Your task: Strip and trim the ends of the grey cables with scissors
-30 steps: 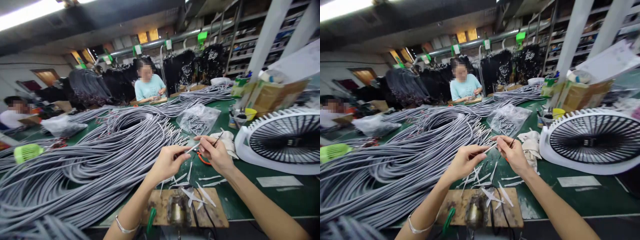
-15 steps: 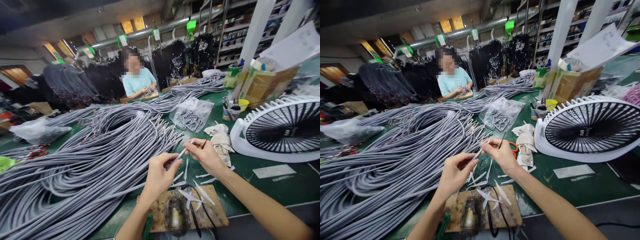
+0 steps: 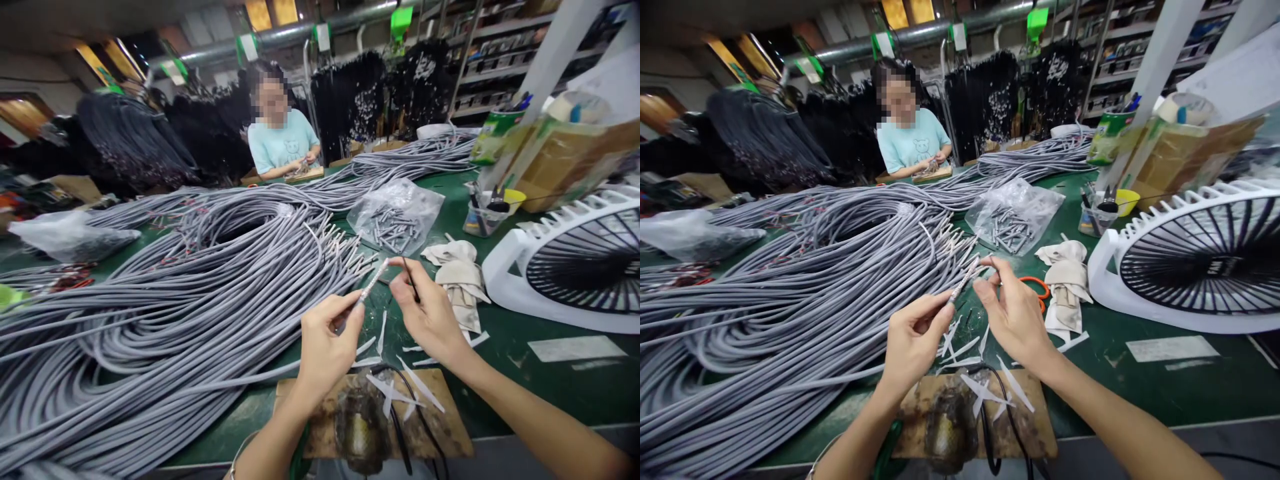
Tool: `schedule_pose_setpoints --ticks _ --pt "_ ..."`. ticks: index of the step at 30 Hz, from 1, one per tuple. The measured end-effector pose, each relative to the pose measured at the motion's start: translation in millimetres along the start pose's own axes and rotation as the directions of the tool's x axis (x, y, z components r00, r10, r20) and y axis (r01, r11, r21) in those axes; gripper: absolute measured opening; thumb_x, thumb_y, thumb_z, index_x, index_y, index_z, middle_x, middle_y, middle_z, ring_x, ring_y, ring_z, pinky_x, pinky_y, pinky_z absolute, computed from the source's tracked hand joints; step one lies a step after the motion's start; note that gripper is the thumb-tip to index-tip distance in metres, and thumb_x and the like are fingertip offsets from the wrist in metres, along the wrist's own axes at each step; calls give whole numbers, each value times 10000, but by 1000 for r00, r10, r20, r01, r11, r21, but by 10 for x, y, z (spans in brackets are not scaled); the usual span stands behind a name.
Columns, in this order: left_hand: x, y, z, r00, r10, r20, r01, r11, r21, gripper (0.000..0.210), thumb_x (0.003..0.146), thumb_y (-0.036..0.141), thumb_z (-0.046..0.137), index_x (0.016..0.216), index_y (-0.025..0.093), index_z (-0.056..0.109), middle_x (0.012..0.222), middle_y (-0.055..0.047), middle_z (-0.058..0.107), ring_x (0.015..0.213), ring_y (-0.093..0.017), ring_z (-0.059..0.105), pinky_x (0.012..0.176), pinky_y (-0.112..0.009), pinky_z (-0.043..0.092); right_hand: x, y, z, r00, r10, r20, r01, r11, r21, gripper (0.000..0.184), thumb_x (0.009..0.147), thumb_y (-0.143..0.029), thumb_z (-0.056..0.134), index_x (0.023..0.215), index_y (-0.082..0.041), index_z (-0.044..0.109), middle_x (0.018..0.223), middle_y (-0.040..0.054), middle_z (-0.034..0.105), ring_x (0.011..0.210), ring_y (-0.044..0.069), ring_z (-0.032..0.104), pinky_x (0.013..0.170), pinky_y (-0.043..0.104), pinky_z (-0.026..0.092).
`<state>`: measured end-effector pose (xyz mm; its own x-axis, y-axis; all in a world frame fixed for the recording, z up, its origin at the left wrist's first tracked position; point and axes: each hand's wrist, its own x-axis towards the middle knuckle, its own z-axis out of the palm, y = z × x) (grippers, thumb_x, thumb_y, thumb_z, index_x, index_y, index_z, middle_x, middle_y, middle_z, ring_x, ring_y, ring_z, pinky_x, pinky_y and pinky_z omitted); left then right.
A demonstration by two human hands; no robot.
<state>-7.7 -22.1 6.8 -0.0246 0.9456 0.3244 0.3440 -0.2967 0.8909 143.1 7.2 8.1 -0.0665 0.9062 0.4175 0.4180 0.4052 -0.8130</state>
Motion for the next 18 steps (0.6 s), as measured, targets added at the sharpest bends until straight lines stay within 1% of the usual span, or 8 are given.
schedule_pose_setpoints --ticks 1,2,3,5,7,10,15,18 --pt "0 -5 -2 1000 -4 -12 4 1000 6 228 809 256 546 983 190 677 700 -25 579 574 -102 470 502 -211 373 -17 -11 -6 998 -68 13 69 994 -84 274 894 -343 402 1078 -187 530 737 7 582 563 103 506 550 227 371" --pt "-2 -9 -4 1000 -4 -25 5 1000 13 233 810 258 545 991 194 676 698 -23 576 572 -102 463 501 -212 370 -38 -20 -2 990 -132 44 137 981 -141 248 908 -306 375 1018 -185 561 765 18 603 618 112 538 595 231 380" --pt "-4 -12 -6 999 -1 -38 2 1000 18 236 809 260 546 997 197 675 697 -22 574 571 -102 456 501 -213 366 -61 -26 8 980 -183 78 194 965 -174 238 911 -277 369 937 -182 586 772 23 619 655 117 558 622 229 381" --pt "-10 -15 -11 998 11 -65 -10 1000 27 233 806 260 553 992 198 678 688 -18 564 568 -99 442 497 -213 357 -104 -26 41 963 -241 123 262 942 -210 236 901 -252 398 799 -173 597 730 20 630 640 116 565 617 224 373" --pt "-17 -15 -15 997 25 -79 -22 999 40 225 801 255 560 980 199 684 665 -8 541 553 -93 421 482 -210 338 -134 -16 68 958 -252 135 278 930 -239 243 890 -252 422 738 -167 591 667 15 619 584 111 547 596 224 361" --pt "-26 -14 -12 995 42 -86 -37 998 58 223 796 242 567 981 201 685 628 5 504 530 -87 399 465 -208 317 -144 -3 76 961 -240 134 268 926 -266 262 889 -259 424 708 -164 588 622 11 601 548 106 525 577 225 346" --pt "-35 -9 5 992 97 -75 -89 991 97 230 783 224 582 984 189 689 641 -11 543 552 -96 439 489 -214 341 -135 -12 58 960 -247 130 274 918 -285 272 885 -261 428 679 -165 578 588 0 579 523 95 500 546 224 318" --pt "-27 -8 5 993 96 -68 -88 989 116 223 777 221 586 967 179 696 614 -7 535 530 -92 428 476 -210 340 -144 -16 66 959 -240 150 274 922 -274 288 882 -260 429 650 -166 570 545 -12 551 475 83 459 507 227 292"
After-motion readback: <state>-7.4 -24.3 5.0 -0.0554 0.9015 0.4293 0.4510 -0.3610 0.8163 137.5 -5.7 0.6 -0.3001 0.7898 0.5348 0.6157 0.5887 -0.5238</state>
